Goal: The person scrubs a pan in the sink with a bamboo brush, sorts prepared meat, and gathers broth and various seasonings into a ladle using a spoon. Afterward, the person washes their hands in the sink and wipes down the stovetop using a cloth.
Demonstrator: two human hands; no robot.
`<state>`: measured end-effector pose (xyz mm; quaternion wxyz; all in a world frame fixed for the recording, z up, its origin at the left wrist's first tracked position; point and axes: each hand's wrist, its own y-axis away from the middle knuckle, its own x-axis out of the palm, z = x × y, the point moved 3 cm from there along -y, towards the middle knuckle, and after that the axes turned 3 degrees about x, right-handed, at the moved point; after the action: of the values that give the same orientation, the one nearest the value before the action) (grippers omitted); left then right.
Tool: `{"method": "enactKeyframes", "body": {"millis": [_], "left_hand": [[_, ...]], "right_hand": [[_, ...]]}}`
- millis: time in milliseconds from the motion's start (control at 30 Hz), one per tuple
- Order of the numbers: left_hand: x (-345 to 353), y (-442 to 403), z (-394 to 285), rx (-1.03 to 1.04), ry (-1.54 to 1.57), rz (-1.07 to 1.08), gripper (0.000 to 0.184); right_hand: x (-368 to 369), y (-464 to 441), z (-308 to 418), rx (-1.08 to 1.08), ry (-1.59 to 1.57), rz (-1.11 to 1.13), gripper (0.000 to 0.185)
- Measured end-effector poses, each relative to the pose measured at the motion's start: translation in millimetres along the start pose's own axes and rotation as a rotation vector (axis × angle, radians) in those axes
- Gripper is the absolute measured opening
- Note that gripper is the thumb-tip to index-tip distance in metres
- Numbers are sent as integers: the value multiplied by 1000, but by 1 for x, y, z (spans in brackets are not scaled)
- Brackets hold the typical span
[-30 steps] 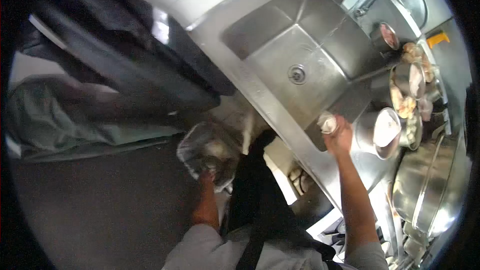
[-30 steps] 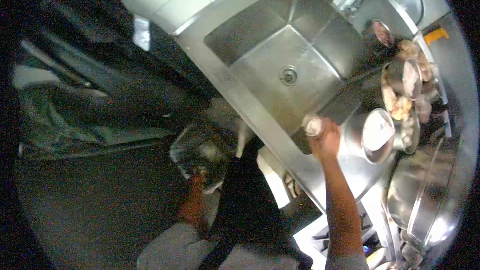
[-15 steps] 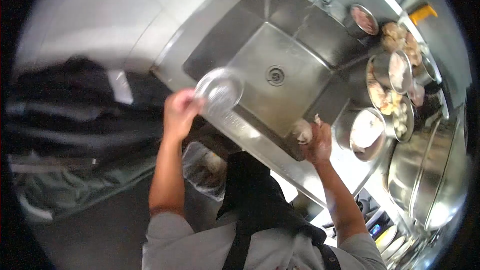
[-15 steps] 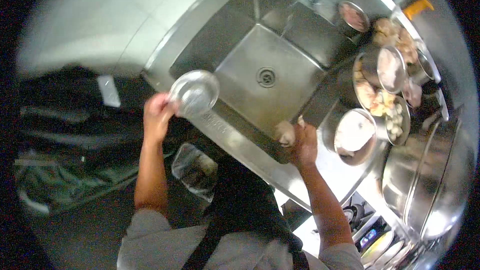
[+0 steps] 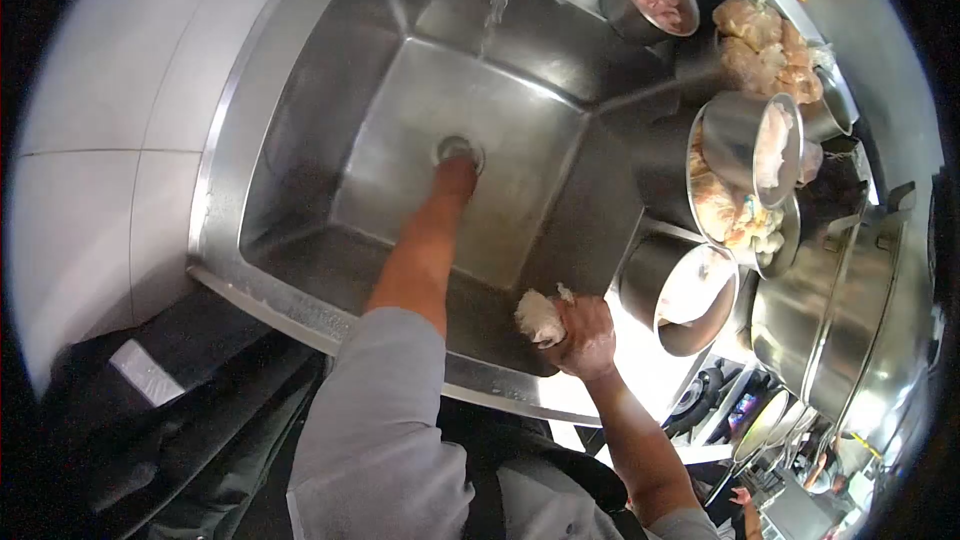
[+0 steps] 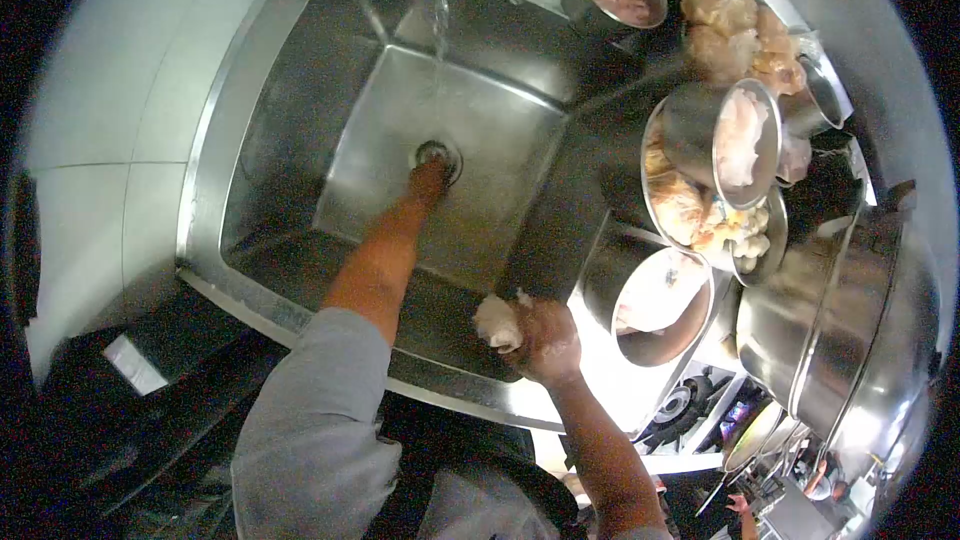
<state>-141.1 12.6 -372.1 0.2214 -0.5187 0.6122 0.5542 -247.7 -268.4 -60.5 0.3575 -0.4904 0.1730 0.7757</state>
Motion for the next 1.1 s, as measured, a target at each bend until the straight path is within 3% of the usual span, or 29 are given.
{"method": "enactKeyframes", "body": {"millis": [33, 100, 167, 233, 300, 367, 433, 500, 567, 600, 633, 700, 800, 900, 967, 1067, 1100], "left_hand": [[8, 4, -11, -19, -76, 59, 46], [-32, 29, -36, -83, 295, 217, 71], [-49, 43, -57, 28, 390, 291, 78], [-76, 90, -87, 305, 369, 246, 68], [-169, 191, -104, 292, 649, 237, 59], [-197, 260, -96, 119, 872, -308, 46], [-206, 323, -74, 80, 878, -970, 35], [-191, 382, -58, -40, 1032, -1110, 31], [-189, 433, -47, -7, 1025, -1116, 30], [-175, 450, -42, -102, 1129, -1150, 31], [-161, 464, -36, -199, 1231, -1176, 33], [-170, 494, -32, -180, 1000, -1288, 27], [-134, 508, -26, -156, 1010, -1098, 23], [-112, 523, -32, -292, 1153, -907, 17], [-90, 534, -33, -411, 1194, -711, 17], [-64, 547, -31, -378, 1264, -771, 15], [-65, 549, -30, -352, 1261, -798, 13]], "right_hand": [[1, 2, 1, 3, -19, 2, 48], [1, 2, 2, -63, -14, -36, 52], [8, 10, -2, -39, -25, -62, 54], [4, 2, 10, -9, -11, -81, 61], [5, 0, 17, 118, -34, -47, 63], [20, -3, 24, 373, -535, 80, 57], [19, -35, 70, 306, -926, 219, 51], [23, -77, 129, 118, -668, 355, 49], [30, -122, 192, -73, -588, 480, 48], [44, -142, 221, -390, -511, 279, 48], [58, -160, 250, -520, -610, 125, 45], [85, -200, 312, -608, -508, 111, 45], [161, -216, 361, -737, -385, -40, 38], [167, -190, 369, -699, -393, 101, 30], [162, -172, 357, -696, -290, 323, 27], [135, -124, 316, -635, -236, 234, 26], [127, -103, 292, -713, -275, 134, 26]]}}
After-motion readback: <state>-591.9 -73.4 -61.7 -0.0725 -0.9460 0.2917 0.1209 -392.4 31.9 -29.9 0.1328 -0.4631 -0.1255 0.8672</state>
